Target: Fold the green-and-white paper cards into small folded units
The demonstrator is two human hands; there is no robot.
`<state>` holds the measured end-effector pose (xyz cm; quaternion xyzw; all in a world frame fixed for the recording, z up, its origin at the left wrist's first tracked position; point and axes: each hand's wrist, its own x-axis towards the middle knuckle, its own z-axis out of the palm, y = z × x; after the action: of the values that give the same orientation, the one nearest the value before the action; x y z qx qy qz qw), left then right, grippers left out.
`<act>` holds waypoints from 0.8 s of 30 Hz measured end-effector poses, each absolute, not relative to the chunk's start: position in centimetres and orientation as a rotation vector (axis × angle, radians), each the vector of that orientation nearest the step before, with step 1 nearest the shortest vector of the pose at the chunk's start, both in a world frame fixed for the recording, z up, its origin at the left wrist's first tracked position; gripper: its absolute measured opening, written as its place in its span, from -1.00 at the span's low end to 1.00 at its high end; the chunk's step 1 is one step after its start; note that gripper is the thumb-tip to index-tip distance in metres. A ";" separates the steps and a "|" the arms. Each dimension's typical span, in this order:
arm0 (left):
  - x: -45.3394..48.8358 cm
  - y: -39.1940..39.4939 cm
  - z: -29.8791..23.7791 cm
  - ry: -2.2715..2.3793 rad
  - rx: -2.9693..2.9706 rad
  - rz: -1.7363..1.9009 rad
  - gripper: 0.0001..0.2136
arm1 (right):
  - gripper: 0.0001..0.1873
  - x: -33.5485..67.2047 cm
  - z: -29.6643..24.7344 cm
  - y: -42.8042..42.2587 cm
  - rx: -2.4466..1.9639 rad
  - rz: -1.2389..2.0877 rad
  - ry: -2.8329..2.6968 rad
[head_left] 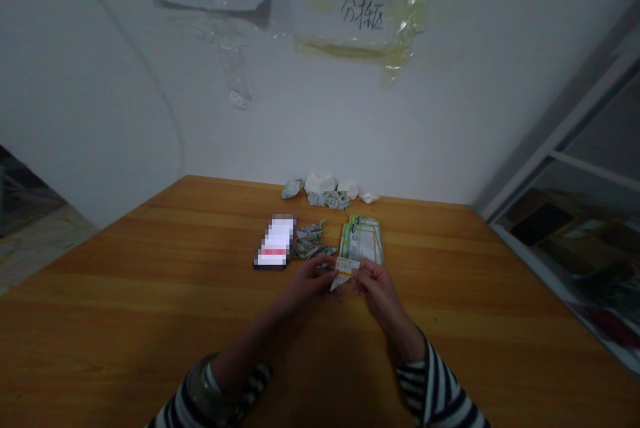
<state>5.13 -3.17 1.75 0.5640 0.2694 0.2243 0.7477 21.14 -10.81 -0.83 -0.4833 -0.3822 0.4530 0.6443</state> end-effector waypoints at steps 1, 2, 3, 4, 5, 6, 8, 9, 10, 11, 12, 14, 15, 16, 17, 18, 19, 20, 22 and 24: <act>5.1 -3.2 1.9 0.568 1.201 0.475 -0.66 | -0.79 21.1 -0.9 -10.8 -1.095 1.014 -0.863; 5.0 -3.2 1.9 0.555 1.176 0.465 -0.66 | -0.81 21.0 -0.9 -10.8 -1.092 0.996 -0.857; 5.0 -3.2 2.0 0.550 1.154 0.460 -0.65 | -0.81 21.0 -1.0 -10.8 -1.091 0.977 -0.852; 5.0 -3.2 2.1 0.553 1.133 0.459 -0.64 | -0.81 20.9 -0.9 -10.9 -1.092 0.960 -0.851; 5.0 -3.2 2.1 0.560 1.114 0.459 -0.63 | -0.80 20.9 -0.9 -10.9 -1.096 0.946 -0.851; 5.0 -3.2 2.1 0.566 1.100 0.455 -0.62 | -0.80 20.9 -0.8 -11.0 -1.100 0.935 -0.854; 5.0 -3.4 2.2 0.569 1.091 0.433 -0.61 | -0.81 20.8 -0.5 -11.2 -1.120 0.916 -0.873; 5.1 -3.5 2.2 0.564 1.089 0.424 -0.61 | -0.81 20.8 -0.3 -11.2 -1.137 0.903 -0.892; 5.1 -3.6 2.3 0.554 1.088 0.415 -0.62 | -0.81 20.8 -0.1 -11.3 -1.158 0.886 -0.915; 5.1 -3.8 2.4 0.545 1.089 0.406 -0.64 | -0.81 20.8 0.1 -11.3 -1.179 0.869 -0.941; 5.2 -3.8 2.5 0.534 1.091 0.396 -0.66 | -0.80 20.8 0.3 -11.4 -1.197 0.854 -0.964; 5.2 -3.9 2.7 0.506 1.085 0.363 -0.68 | -0.78 20.8 0.5 -11.5 -1.210 0.838 -0.988; 5.2 -3.9 2.9 0.489 1.072 0.338 -0.66 | -0.78 20.8 0.6 -11.5 -1.206 0.839 -0.994; 5.2 -3.8 3.0 0.478 1.048 0.310 -0.63 | -0.77 20.9 0.6 -11.5 -1.201 0.837 -1.001; 5.2 -3.7 3.1 0.473 1.013 0.284 -0.59 | -0.77 20.9 0.6 -11.6 -1.197 0.831 -1.016; 5.2 -3.7 3.2 0.478 0.978 0.259 -0.53 | -0.76 20.9 0.7 -11.7 -1.198 0.817 -1.041; 5.2 -3.6 3.2 0.496 0.951 0.240 -0.47 | -0.75 20.9 0.7 -11.8 -1.205 0.793 -1.081; 5.2 -3.6 3.2 0.525 0.941 0.227 -0.42 | -0.73 20.9 0.7 -11.8 -1.215 0.760 -1.135; 5.0 -3.7 3.1 0.578 0.976 0.230 -0.44 | -0.71 20.8 0.9 -12.0 -1.229 0.686 -1.273; 4.9 -3.8 2.9 0.596 1.049 0.253 -0.52 | -0.71 20.7 1.1 -12.1 -1.217 0.632 -1.402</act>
<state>4.88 -3.80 2.90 0.4918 0.2793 0.1185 0.8161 20.72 -12.15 1.13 -0.5154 -0.5941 0.2676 0.5565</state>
